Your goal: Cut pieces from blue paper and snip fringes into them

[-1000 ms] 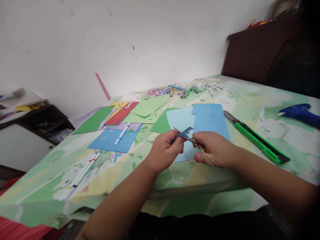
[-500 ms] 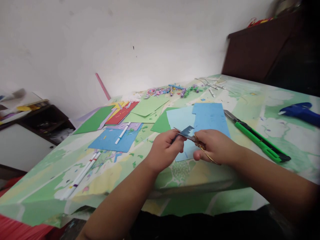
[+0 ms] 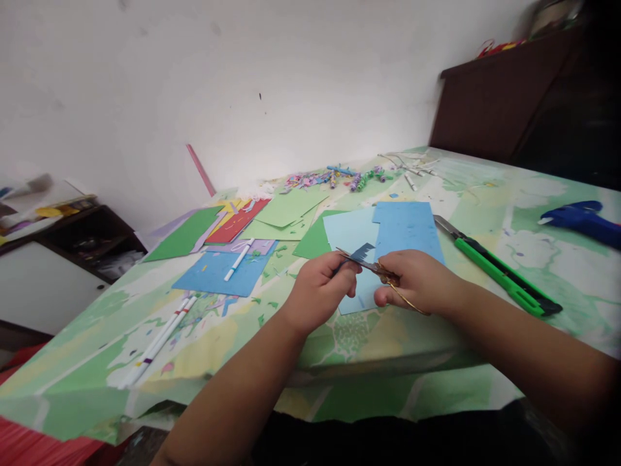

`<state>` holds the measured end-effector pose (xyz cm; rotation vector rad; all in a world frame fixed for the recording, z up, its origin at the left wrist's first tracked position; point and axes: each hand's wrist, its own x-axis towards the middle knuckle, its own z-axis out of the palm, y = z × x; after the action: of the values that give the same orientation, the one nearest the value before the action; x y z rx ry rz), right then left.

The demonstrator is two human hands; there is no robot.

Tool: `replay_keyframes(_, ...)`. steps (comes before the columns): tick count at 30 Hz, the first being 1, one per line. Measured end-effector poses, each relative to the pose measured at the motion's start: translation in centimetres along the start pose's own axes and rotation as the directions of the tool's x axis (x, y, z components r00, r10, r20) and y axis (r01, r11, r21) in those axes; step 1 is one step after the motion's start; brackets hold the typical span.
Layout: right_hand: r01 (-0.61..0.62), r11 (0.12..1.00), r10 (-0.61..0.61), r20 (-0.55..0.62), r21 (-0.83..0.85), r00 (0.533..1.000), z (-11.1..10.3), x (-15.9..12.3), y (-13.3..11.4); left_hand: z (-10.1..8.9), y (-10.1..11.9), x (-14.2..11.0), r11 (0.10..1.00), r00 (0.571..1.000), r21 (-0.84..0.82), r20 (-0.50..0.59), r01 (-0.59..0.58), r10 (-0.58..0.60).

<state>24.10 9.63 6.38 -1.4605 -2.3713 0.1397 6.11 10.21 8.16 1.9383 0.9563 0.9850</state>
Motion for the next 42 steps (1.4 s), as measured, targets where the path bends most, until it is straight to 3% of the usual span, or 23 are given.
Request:
replay_keyframes(9,-0.021,1.0,0.021,-0.017,0.014,1.0,-0.13,0.08,0.18,0.32,0.07,0.08,0.99,0.995,-0.101,0.012,0.095,-0.095)
replay_keyframes(15,-0.008,1.0,0.008,0.011,0.019,1.0,-0.25,0.1,0.14,0.14,0.0,0.06,1.0,0.999,-0.007,-0.048,0.024,-0.024)
replay_keyframes(20,0.001,0.999,-0.002,0.031,0.038,1.0,-0.28,0.09,0.01,0.24,-0.2,-0.13,0.997,1.0,0.083,-0.022,-0.006,0.008)
replay_keyframes(42,0.051,0.999,-0.051,0.013,-0.006,0.999,-0.49,-0.22,-0.19,0.2,-0.41,-0.15,0.998,0.999,0.045,0.008,-0.05,0.049)
